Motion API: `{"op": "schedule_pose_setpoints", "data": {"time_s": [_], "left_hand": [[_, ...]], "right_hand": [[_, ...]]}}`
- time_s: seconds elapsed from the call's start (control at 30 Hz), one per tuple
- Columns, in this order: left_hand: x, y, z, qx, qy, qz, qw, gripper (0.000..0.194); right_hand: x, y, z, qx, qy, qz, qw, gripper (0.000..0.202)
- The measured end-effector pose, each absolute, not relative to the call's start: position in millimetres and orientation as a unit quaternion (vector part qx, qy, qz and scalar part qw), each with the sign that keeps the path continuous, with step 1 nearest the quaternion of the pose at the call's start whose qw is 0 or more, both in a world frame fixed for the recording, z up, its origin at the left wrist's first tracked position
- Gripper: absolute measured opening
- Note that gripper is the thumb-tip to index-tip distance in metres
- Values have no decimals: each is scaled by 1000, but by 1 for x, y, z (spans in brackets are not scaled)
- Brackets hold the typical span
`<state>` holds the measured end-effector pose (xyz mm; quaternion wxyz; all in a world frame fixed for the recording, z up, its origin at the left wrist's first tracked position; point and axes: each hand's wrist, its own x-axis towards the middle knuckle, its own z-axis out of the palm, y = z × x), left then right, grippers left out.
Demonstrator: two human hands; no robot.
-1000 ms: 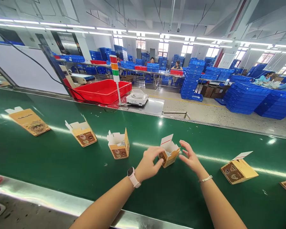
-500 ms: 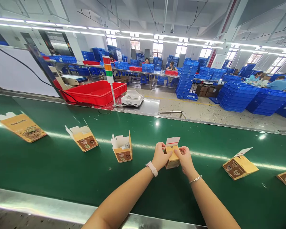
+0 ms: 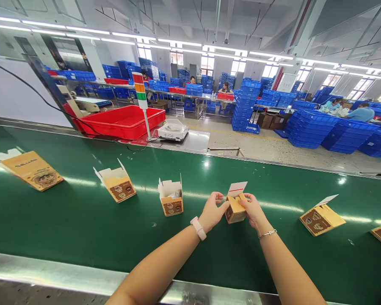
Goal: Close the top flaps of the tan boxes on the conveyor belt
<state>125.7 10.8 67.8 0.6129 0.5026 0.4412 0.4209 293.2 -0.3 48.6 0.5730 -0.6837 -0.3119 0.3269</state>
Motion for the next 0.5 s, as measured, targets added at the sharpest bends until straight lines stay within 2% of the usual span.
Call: {"op": "schedule_pose_setpoints", "data": {"time_s": [0.07,0.13,0.2,0.23,0.3,0.4,0.47,0.5], "left_hand": [[95,4,64,537,414,503,536,20],[60,6,58,549,374,665,342,23],[27,19,53,499,385,758,167,31],[13,29,52,486,415,755,146,36],[-4,50,48,494,456,711,207,44],[-10,69,40,537,443,635,335,51],[-6,70,33,554,436,615,353,51],[-4,67,30,559,438,613,347,51]], "right_hand": [[291,-10,50,-690,-315,252,600,43],[278,-23,51,-669,-351,141,639,51],[253,-36,49,-586,-473,-5,658,51],[237,-41,47,-514,-566,-72,641,48],[201,-45,42,-404,-735,-77,539,53],[154,-35,28,-374,-844,3,385,69],[139,-22,17,-418,-842,28,340,73],[136,-15,13,-445,-825,45,344,73]]}}
